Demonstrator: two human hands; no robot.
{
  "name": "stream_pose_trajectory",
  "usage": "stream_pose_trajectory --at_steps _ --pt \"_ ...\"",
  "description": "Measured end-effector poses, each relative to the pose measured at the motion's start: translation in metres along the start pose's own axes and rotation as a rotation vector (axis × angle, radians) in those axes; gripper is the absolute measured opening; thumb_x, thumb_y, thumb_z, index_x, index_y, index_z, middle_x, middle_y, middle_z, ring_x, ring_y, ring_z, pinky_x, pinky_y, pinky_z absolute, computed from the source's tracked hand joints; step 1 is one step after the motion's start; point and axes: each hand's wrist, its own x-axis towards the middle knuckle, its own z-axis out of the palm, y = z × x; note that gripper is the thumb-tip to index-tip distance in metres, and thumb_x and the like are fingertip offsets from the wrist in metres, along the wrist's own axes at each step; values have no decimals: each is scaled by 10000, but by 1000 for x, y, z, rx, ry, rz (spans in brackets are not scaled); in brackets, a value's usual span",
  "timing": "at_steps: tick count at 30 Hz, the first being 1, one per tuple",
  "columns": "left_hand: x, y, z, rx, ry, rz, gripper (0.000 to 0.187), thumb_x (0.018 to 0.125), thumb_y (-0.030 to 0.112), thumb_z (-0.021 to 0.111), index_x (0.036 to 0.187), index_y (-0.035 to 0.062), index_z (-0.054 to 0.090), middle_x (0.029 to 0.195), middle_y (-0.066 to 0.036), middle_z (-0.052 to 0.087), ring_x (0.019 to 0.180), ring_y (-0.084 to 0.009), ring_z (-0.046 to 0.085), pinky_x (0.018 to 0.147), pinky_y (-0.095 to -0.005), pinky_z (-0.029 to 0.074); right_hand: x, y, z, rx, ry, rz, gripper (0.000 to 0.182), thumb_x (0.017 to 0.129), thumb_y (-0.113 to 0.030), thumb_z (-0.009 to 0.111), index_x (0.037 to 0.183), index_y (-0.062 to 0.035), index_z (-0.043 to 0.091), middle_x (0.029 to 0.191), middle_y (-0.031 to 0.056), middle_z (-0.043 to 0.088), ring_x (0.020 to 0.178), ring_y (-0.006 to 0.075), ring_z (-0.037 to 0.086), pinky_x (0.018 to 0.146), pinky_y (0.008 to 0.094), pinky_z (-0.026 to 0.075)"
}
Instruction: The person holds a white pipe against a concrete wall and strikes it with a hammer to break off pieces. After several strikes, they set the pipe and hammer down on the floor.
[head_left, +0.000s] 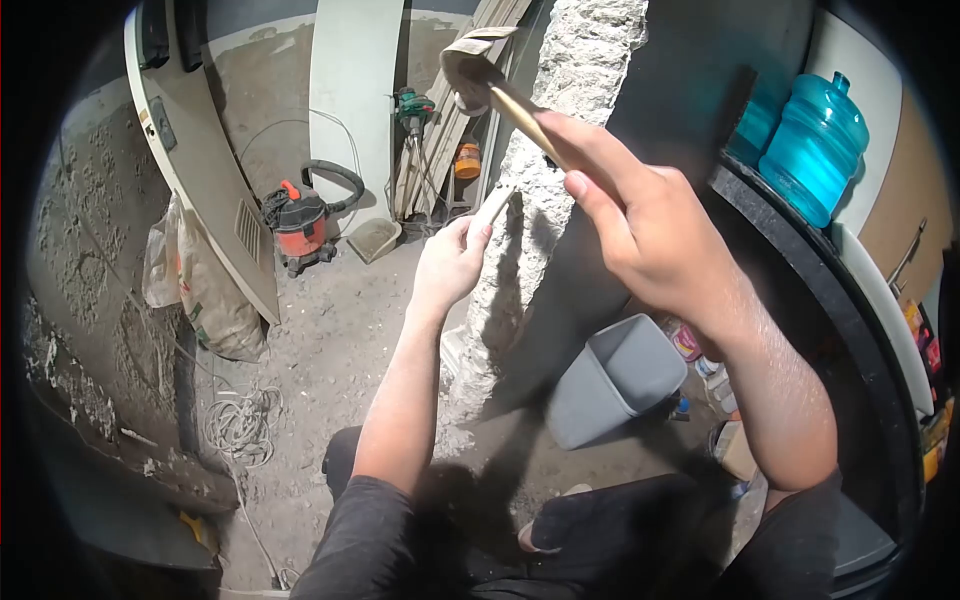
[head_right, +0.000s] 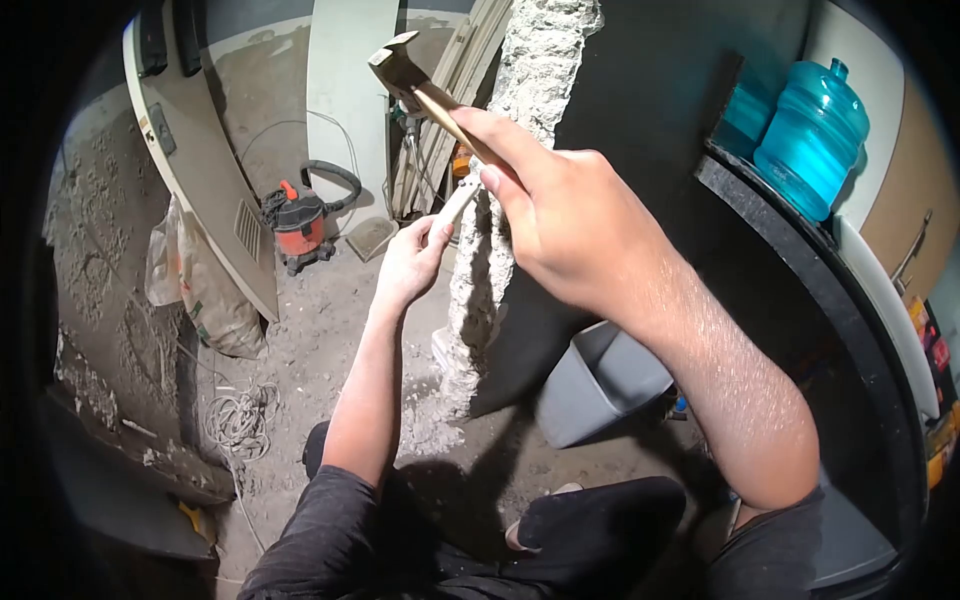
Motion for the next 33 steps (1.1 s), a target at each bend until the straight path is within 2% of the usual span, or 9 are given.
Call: stream_pose_trajectory --at_steps 2,8,9,20,22,23,28,29,33 --pt "0 0 2 28 61 30 389 1002 341 578 1154 -7 660 767 -79 636 716 -139 560 698 -318 469 15 1 1 -5 -37 -33 357 984 -117 545 1341 -101 540 878 240 685 818 417 683 712 453 557" --pt "9 5 -17 -16 72 -90 354 972 332 572 1146 45 685 877 -206 715 868 -364 703 801 -419 529 52 5 17 -81 -101 -78 374 979 -132 545 1351 -105 545 971 226 696 893 402 688 787 448 559" --pt "13 -10 -8 -1 97 -42 359 992 319 588 1118 -6 673 815 -143 691 747 -210 639 736 -356 504 56 10 23 -95 -115 -100 374 978 -131 545 1351 -106 546 986 220 699 906 402 687 801 448 558" --pt "21 -19 -6 -92 21 -154 409 989 360 578 1013 -39 662 685 -64 583 634 -151 522 640 -344 457 95 5 33 -176 -157 -190 341 990 -133 547 1329 -100 551 964 224 703 896 391 694 768 443 565" --pt "21 -15 -10 -125 -29 -202 431 970 392 544 1028 -13 679 946 -264 701 953 -421 677 856 -456 509 94 19 37 -173 -128 -247 360 995 -139 542 1354 -109 527 987 227 700 892 400 692 771 449 566" --pt "22 -16 -10 -122 -29 -201 431 970 392 544 1028 -13 679 946 -264 701 953 -421 677 856 -456 509 88 27 41 -196 -174 -218 371 994 -142 541 1364 -115 519 1002 230 698 901 407 689 782 456 564" --pt "23 -29 -3 -162 29 -94 393 965 364 572 1016 -7 689 912 -244 708 934 -408 686 843 -450 515 70 35 43 -380 -541 30 387 1004 -136 541 1387 -102 496 1104 221 685 1013 393 680 876 444 532" --pt "24 -33 -2 -114 11 -50 422 1016 342 567 1073 -64 669 793 -55 657 749 -130 558 732 -317 476 75 30 43 -377 -542 19 387 1004 -136 541 1387 -102 496 1104 221 685 1013 393 680 876 444 532" --pt "23 -25 -6 -228 -23 -113 390 1015 338 574 977 -37 674 668 25 540 594 -76 451 565 -286 401 95 22 45 -217 -209 -215 343 985 -126 544 1325 -85 532 1000 247 692 926 415 686 810 473 557"
